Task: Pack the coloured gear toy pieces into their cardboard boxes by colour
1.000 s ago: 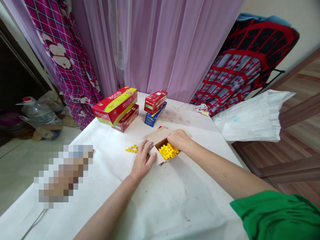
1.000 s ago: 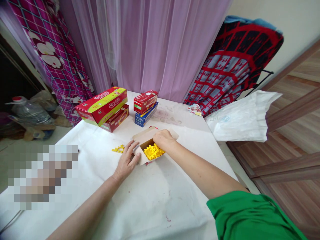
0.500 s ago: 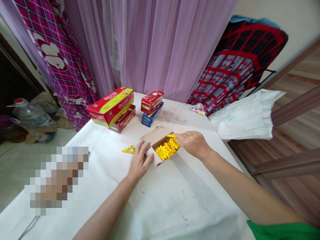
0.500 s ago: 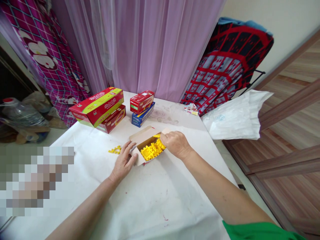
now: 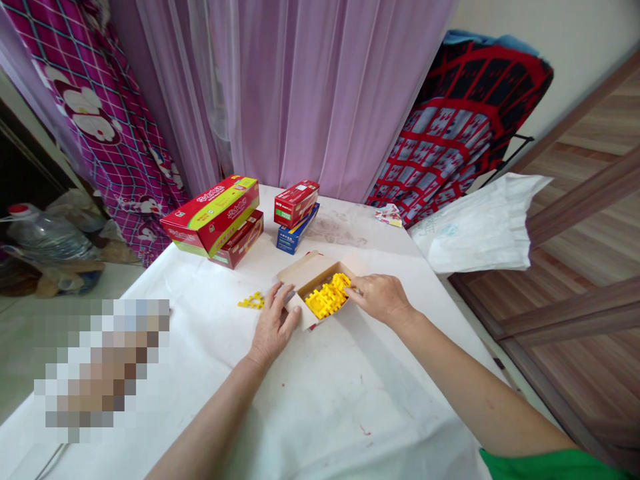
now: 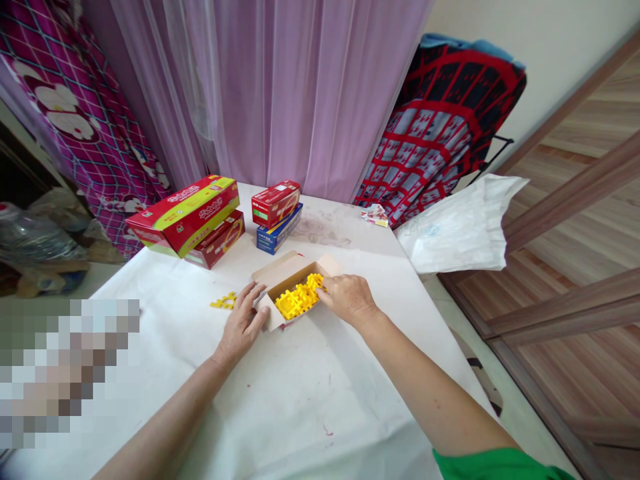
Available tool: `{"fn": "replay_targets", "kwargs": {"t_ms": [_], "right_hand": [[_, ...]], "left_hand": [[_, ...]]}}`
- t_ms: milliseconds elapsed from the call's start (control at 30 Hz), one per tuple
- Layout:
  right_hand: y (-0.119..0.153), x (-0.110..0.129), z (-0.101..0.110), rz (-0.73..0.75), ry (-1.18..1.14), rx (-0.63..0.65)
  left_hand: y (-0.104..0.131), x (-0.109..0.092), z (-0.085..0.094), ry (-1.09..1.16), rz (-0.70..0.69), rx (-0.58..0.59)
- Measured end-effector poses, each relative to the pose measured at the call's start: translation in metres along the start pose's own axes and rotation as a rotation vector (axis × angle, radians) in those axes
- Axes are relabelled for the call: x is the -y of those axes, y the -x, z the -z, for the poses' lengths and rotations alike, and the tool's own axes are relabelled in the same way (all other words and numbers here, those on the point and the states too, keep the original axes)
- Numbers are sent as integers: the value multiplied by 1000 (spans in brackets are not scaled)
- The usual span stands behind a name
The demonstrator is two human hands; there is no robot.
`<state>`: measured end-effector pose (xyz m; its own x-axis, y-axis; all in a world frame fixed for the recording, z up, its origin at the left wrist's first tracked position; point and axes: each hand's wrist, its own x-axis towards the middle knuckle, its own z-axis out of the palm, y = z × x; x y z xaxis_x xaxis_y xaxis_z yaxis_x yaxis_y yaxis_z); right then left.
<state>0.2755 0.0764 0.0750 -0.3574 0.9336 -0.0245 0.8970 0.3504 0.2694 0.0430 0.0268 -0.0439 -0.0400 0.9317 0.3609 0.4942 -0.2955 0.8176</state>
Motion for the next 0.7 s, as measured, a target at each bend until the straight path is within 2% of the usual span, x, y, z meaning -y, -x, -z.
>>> {"fn": "replay_targets", "kwargs": {"t_ms": [100,267,433,567,633,700], "right_hand": [[-8,2,8,-32,-23,27],[-24,8,12,18,-33,73],[-27,13,14,12,-63,95],[-24,9,16,188,-185,61],[-23,8,17,284,-226,79],[-24,8,17,315,-217,106]], "left_hand": [[0,1,0,0,0,-2],[0,1,0,-9,6,4],[0,1,0,-8,4,4],[0,1,0,-12,-3,11],[0,1,0,-12,0,8],[0,1,0,-11,0,0]]}}
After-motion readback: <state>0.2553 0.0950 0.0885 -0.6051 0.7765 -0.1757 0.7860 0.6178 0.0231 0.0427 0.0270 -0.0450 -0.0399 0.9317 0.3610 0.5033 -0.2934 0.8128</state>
